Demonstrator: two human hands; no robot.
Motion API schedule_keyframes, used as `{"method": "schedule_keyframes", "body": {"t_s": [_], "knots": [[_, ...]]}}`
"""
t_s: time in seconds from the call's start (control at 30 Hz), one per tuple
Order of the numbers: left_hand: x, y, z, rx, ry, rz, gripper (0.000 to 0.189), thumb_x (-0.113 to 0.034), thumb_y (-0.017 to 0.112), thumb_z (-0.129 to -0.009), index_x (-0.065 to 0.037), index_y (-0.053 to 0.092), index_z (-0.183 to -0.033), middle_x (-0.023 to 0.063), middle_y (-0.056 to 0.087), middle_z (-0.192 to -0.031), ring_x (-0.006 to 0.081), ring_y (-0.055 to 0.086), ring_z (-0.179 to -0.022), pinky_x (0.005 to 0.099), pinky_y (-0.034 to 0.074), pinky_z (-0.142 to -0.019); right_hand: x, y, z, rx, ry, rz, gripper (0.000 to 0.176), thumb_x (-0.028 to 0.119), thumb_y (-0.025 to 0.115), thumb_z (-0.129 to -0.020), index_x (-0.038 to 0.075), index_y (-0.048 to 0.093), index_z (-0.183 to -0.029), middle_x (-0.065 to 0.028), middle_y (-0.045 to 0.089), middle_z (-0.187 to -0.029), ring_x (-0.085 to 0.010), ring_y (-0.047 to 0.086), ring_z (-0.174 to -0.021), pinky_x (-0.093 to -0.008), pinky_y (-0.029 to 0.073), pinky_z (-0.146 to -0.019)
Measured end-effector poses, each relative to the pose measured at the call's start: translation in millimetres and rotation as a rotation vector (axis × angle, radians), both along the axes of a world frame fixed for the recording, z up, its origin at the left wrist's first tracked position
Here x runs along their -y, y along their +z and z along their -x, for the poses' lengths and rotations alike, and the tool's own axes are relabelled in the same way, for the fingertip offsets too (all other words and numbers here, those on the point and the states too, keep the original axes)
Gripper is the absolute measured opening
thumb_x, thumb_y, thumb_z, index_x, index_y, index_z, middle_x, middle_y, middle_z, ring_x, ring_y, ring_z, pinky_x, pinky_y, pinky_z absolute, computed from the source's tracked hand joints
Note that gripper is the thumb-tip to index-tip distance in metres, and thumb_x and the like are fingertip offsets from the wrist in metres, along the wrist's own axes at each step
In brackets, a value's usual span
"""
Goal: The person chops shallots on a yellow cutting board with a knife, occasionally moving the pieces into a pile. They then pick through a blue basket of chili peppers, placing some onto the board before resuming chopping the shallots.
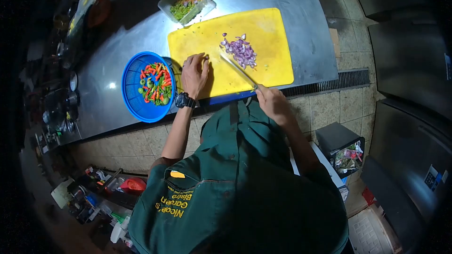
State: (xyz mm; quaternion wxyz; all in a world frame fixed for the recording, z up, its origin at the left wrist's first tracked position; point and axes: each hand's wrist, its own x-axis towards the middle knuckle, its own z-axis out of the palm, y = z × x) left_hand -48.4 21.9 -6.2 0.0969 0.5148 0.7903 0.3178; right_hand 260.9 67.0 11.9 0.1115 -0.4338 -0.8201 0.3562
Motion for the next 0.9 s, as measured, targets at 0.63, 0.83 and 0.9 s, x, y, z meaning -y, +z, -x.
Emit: {"method": "schedule_keyframes", "body": {"t_s": [0.63, 0.83, 0.9], "knots": [[2.8, -13.5, -42.7, 0.353, -0.099, 0.046, 0.020, -0.023, 0.079, -0.093, -0.003, 0.080, -0.097, 0.0173, 0.077, -0.091, 0.0337, 0.073, -0.084, 0.0398, 0.057, -0.078, 1.4, 11.3, 27.4, -0.017, 0.000, 0.056, 0.029, 0.020, 0.058, -0.103, 0.001, 0.069, -0.121, -0.0292, 0.070, -0.093, -0.0499, 0.068, -0.092, -0.0563, 0.055, -0.083], [1.0, -20.3, -37.1, 0.306, -0.135, -0.004, 0.020, -0.021, 0.080, -0.093, -0.002, 0.081, -0.098, 0.0154, 0.078, -0.087, 0.0268, 0.073, -0.078, 0.0352, 0.056, -0.073, -2.1, 17.5, 33.6, 0.021, 0.037, 0.084, 0.029, 0.019, 0.057, -0.103, 0.000, 0.068, -0.121, -0.0305, 0.070, -0.087, -0.0511, 0.068, -0.085, -0.0585, 0.055, -0.079], [1.0, -21.6, -36.2, 0.311, -0.147, 0.003, 0.021, -0.022, 0.079, -0.093, -0.002, 0.080, -0.097, 0.0165, 0.077, -0.088, 0.0314, 0.073, -0.082, 0.0378, 0.057, -0.076, -3.0, 24.8, 36.4, 0.058, 0.051, 0.121, 0.029, 0.019, 0.056, -0.103, 0.000, 0.067, -0.122, -0.0305, 0.070, -0.087, -0.0511, 0.068, -0.084, -0.0589, 0.055, -0.078]]}}
